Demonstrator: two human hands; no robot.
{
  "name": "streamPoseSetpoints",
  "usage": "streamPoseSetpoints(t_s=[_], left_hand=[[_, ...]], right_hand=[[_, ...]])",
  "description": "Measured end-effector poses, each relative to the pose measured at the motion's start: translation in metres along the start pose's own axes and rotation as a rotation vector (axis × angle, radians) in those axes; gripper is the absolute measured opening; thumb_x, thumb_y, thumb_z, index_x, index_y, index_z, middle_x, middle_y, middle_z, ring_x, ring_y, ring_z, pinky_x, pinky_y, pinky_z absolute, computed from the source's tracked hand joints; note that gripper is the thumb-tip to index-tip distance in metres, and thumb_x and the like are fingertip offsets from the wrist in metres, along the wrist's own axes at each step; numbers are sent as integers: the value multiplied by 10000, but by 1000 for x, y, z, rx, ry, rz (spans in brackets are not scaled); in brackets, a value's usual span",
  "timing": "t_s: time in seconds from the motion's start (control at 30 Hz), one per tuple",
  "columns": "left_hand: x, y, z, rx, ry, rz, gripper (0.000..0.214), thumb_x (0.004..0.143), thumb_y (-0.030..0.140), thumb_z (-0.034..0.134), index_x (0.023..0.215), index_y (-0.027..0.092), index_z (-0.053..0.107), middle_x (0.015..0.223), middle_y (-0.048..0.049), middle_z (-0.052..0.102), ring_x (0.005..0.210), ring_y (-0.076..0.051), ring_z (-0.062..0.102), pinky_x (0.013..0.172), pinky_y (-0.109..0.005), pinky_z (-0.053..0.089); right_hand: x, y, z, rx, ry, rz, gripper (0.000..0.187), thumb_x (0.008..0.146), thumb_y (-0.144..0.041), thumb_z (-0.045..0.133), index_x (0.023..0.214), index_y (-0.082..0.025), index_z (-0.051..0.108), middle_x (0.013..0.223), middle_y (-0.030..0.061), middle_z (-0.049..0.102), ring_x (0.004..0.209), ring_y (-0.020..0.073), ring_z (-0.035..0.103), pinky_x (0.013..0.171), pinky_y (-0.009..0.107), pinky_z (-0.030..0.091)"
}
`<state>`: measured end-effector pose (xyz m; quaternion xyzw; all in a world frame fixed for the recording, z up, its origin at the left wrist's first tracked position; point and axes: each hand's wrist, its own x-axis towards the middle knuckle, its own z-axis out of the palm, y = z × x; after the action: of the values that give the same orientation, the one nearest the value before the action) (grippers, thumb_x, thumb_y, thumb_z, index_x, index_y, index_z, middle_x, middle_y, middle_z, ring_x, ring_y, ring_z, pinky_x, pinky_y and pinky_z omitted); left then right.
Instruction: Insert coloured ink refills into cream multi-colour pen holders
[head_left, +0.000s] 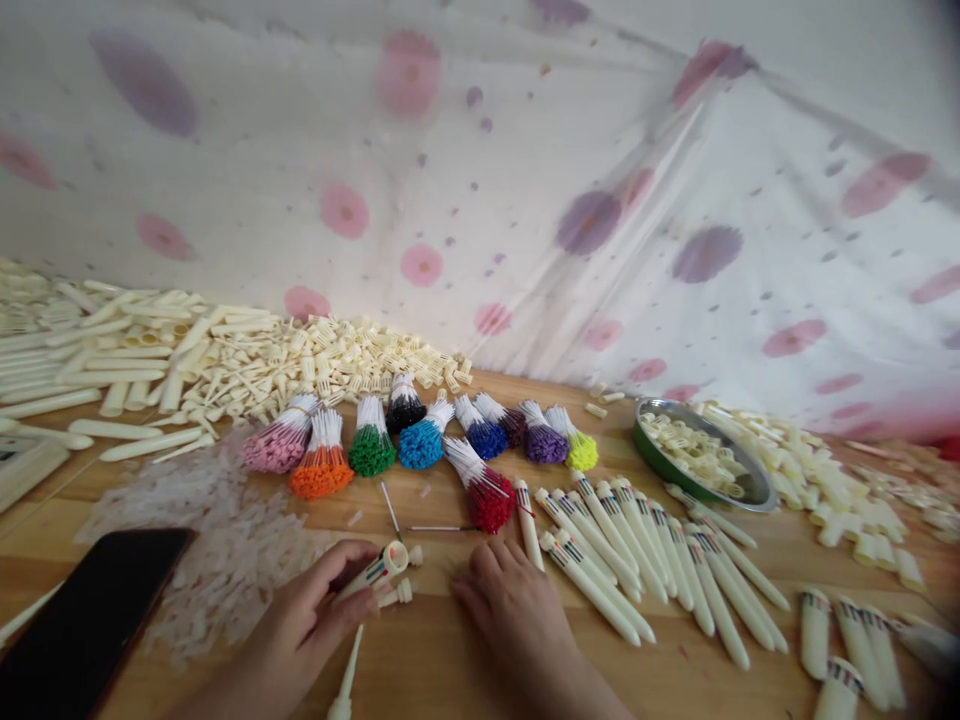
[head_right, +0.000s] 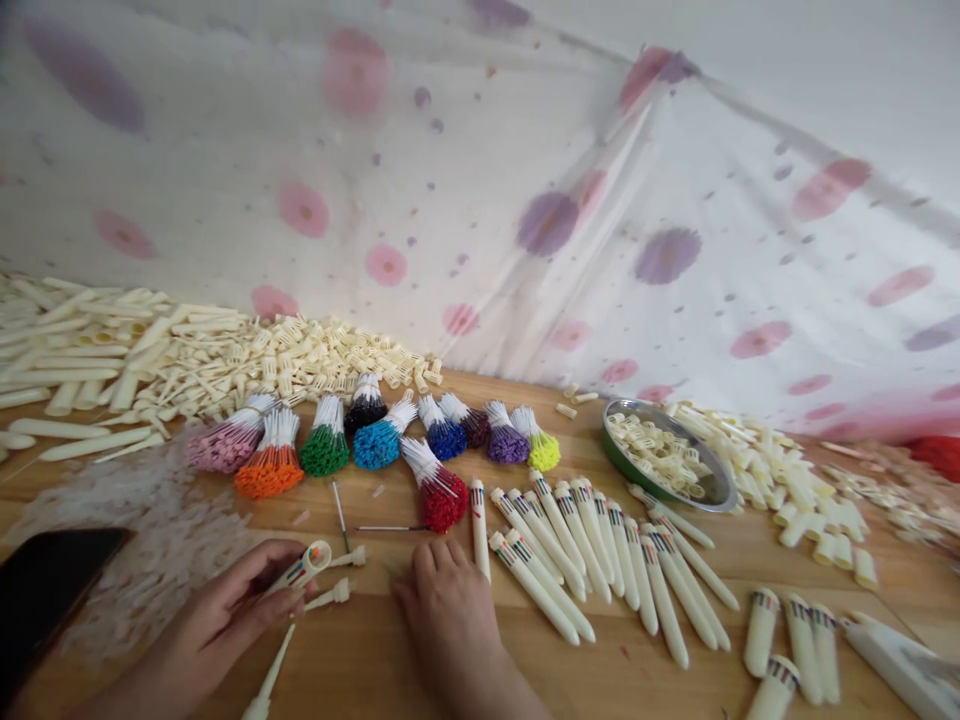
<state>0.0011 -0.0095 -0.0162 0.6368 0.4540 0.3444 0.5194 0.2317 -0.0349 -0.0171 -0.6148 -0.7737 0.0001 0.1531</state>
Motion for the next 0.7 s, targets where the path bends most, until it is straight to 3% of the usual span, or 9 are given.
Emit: streamPoseSetpoints(t_s=[0.1, 0.23, 0.37, 0.43, 0.57, 0.7], left_hand=[[0, -1, 0, -3, 33, 6, 248, 831, 409, 543, 1029, 278, 618, 939, 5, 743, 845, -204, 697, 762, -252, 541], [0, -3, -1, 22, 32, 24, 259, 825, 430, 550, 1034, 291, 616, 972, 14, 745, 846, -194, 702, 766, -231, 542], [0, -4, -2, 48, 31, 19, 257, 830, 414, 545, 1045, 290, 612, 993, 17, 741, 878, -204, 698, 773, -234, 544], [0, -4, -2, 73, 29, 26, 240, 835, 401, 541, 1036, 295, 615, 983, 25, 740, 893, -204, 693, 777, -232, 542], [0, -3, -3, 123, 36, 59, 231, 846, 406, 516, 1028, 304, 617, 1018, 30, 728, 973, -209, 662, 800, -220, 528], [-1, -3, -4, 130, 19, 50, 250, 855, 417, 499, 1044, 295, 607, 1033, 23, 723, 972, -210, 663, 787, -213, 531]], right_hand=[[17, 11, -22, 27, -4, 75, 184, 849, -284, 539, 687, -201, 514, 683, 11, 629, 648, 168, 601, 547, 233, 390], [64, 39, -45, 23, 5, 278, 258, 948, -330, 353, 867, -184, 549, 771, 39, 655, 674, 168, 610, 573, 250, 395], [111, 58, -38, 16, -112, 400, 307, 928, -401, 416, 881, -147, 582, 762, 43, 647, 697, 184, 618, 613, 296, 451], [125, 61, -31, 27, -189, 414, 300, 911, -408, 468, 948, -136, 588, 860, 44, 638, 749, 170, 616, 676, 333, 489], [138, 67, -25, 89, -308, 380, 275, 899, -321, 525, 1119, -155, 542, 1099, 68, 578, 911, 190, 596, 773, 390, 503], [143, 82, -31, 209, -413, 330, 273, 900, -305, 526, 1132, -161, 537, 1127, 73, 568, 931, 195, 590, 782, 393, 503]])
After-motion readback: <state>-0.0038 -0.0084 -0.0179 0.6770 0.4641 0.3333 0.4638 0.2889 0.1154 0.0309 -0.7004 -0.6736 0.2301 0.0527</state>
